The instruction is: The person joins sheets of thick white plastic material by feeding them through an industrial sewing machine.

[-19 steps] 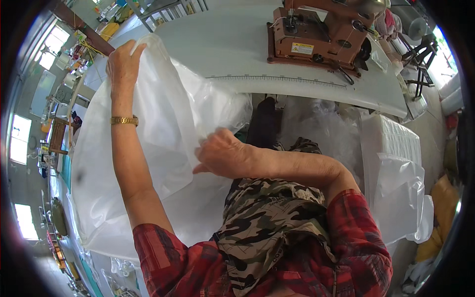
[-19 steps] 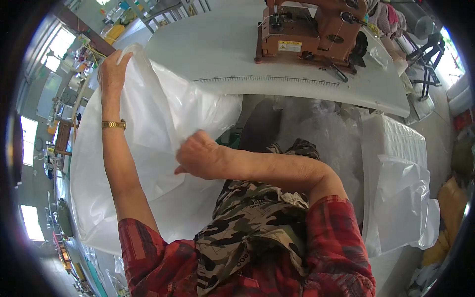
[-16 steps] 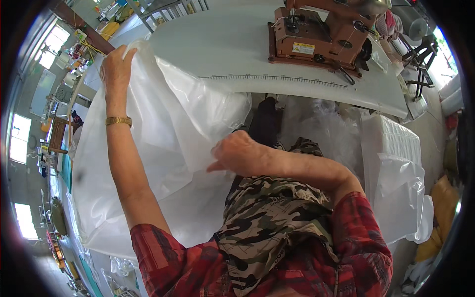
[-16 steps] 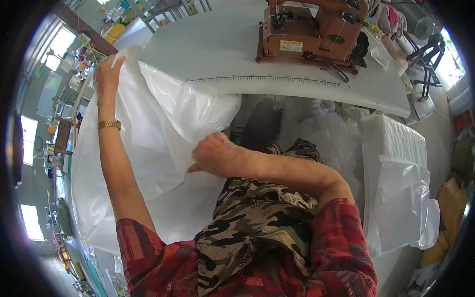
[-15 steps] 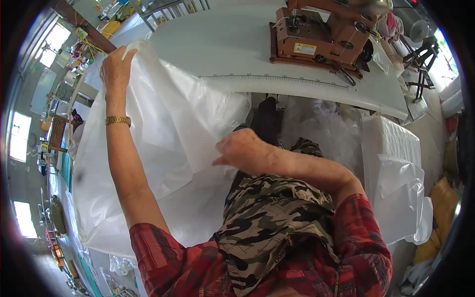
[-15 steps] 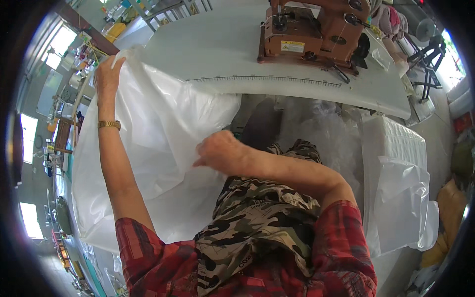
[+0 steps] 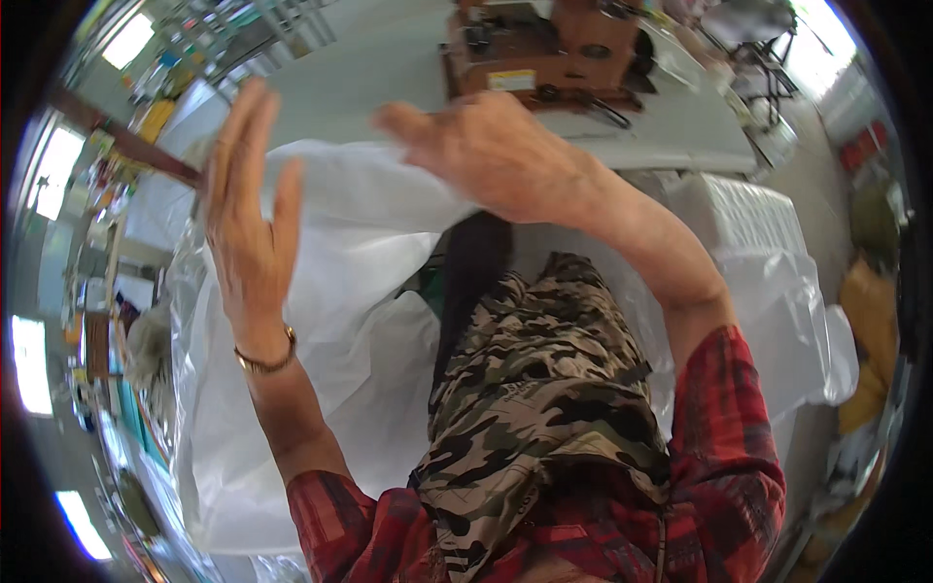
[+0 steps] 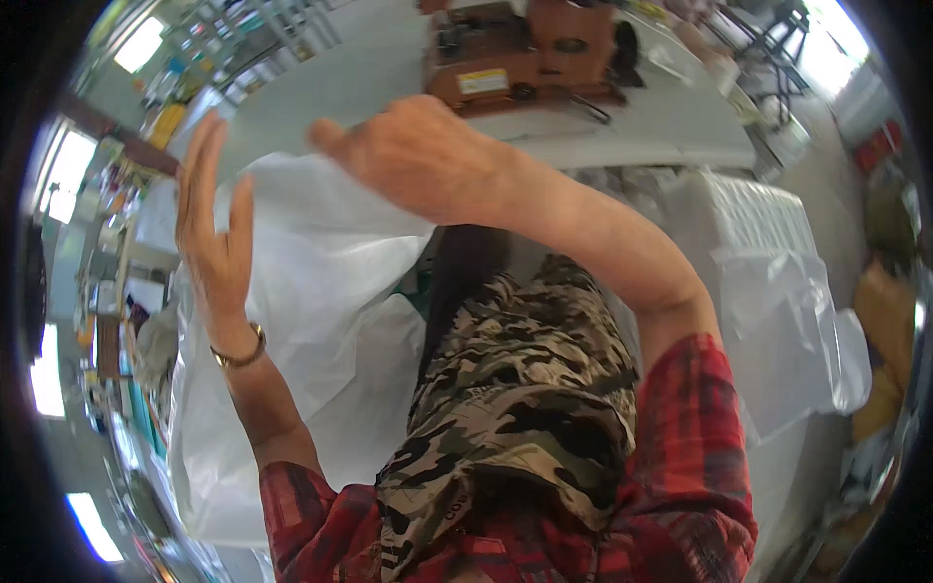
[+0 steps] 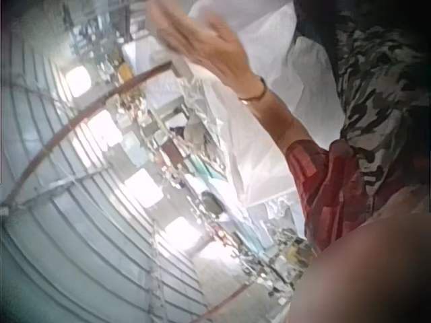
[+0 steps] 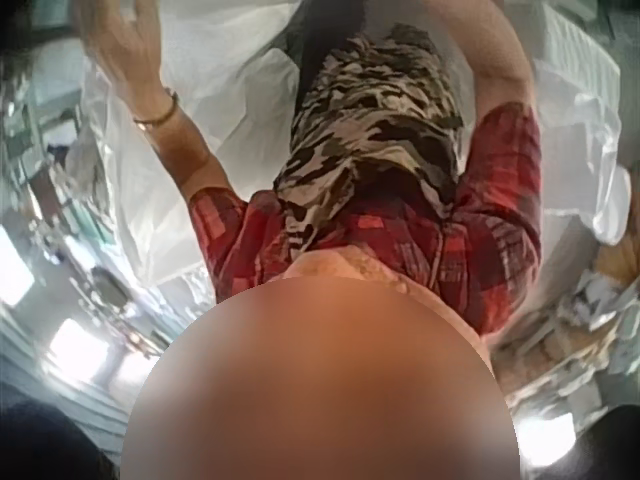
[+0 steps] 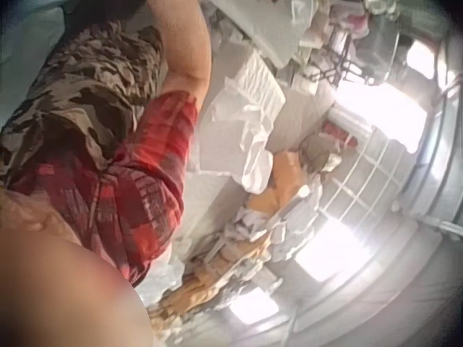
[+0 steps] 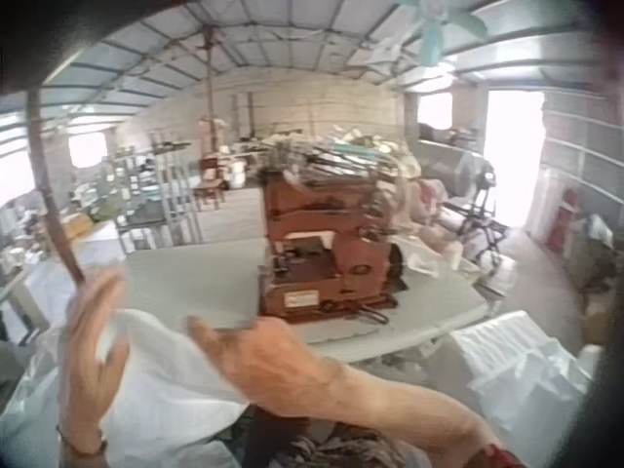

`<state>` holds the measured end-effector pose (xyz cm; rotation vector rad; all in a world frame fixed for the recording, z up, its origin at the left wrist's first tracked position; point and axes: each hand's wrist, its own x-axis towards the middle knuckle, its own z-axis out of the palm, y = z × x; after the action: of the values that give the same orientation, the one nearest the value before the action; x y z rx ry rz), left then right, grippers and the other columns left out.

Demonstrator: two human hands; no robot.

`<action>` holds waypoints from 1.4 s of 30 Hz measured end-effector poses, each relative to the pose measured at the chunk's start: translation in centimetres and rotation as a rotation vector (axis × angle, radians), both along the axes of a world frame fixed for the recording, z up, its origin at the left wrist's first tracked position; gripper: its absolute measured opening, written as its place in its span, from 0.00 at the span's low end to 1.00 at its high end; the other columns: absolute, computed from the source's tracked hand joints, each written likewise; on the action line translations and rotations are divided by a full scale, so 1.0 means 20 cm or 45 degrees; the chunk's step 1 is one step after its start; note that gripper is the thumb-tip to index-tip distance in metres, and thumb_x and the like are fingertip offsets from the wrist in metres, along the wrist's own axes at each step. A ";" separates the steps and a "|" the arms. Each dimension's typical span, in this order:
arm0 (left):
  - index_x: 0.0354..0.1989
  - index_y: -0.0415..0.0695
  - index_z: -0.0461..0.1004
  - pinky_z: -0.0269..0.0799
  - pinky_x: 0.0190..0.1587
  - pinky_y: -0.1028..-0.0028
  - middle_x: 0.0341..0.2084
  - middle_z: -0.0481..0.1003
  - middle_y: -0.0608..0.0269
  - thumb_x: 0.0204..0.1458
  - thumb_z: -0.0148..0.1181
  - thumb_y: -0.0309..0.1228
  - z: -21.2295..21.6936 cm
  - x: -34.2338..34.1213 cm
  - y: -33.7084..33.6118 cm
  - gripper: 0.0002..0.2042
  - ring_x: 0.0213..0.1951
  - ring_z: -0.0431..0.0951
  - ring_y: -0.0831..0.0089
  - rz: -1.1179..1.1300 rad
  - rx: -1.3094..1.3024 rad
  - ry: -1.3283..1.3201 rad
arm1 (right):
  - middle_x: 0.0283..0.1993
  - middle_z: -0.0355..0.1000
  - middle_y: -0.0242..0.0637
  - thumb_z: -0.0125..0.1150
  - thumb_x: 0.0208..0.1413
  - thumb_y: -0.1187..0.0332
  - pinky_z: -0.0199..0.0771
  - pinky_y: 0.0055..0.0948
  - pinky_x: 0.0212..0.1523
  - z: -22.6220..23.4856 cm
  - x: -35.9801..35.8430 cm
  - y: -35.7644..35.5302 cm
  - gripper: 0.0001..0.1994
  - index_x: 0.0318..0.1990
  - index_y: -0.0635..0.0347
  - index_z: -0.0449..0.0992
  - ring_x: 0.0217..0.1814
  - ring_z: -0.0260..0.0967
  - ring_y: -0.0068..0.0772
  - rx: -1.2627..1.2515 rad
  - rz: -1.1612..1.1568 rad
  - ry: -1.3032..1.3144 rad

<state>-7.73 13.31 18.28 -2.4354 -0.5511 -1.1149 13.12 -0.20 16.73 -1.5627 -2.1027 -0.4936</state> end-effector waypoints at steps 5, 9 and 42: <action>0.49 0.37 0.73 0.71 0.47 0.66 0.44 0.76 0.51 0.50 0.60 0.21 -0.10 0.24 -0.20 0.16 0.45 0.76 0.55 -0.373 -0.702 0.131 | 0.21 0.71 0.40 0.58 0.51 0.70 0.70 0.38 0.22 -0.05 0.03 -0.08 0.15 0.45 0.66 0.68 0.24 0.73 0.44 0.295 0.081 0.099; 0.39 0.32 0.74 0.63 0.28 0.66 0.26 0.72 0.51 0.50 0.60 0.23 -0.09 0.22 -0.20 0.09 0.26 0.69 0.58 -0.786 -0.573 0.122 | 0.28 0.73 0.41 0.70 0.46 0.55 0.72 0.39 0.28 -0.08 0.08 -0.15 0.25 0.45 0.63 0.71 0.29 0.74 0.44 0.527 0.416 0.697; 0.35 0.36 0.78 0.57 0.22 0.75 0.19 0.72 0.59 0.53 0.62 0.29 -0.27 0.69 -0.38 0.08 0.20 0.67 0.71 -1.312 -0.674 0.159 | 0.70 0.53 0.43 0.68 0.46 0.49 0.35 0.55 0.69 -0.60 0.35 -2.51 0.36 0.61 0.58 0.65 0.74 0.43 0.50 0.353 -2.035 -0.192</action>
<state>6.17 5.80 12.86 -3.3340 0.6364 -1.2286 20.22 -50.41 4.65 -2.7273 -0.3443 -1.2922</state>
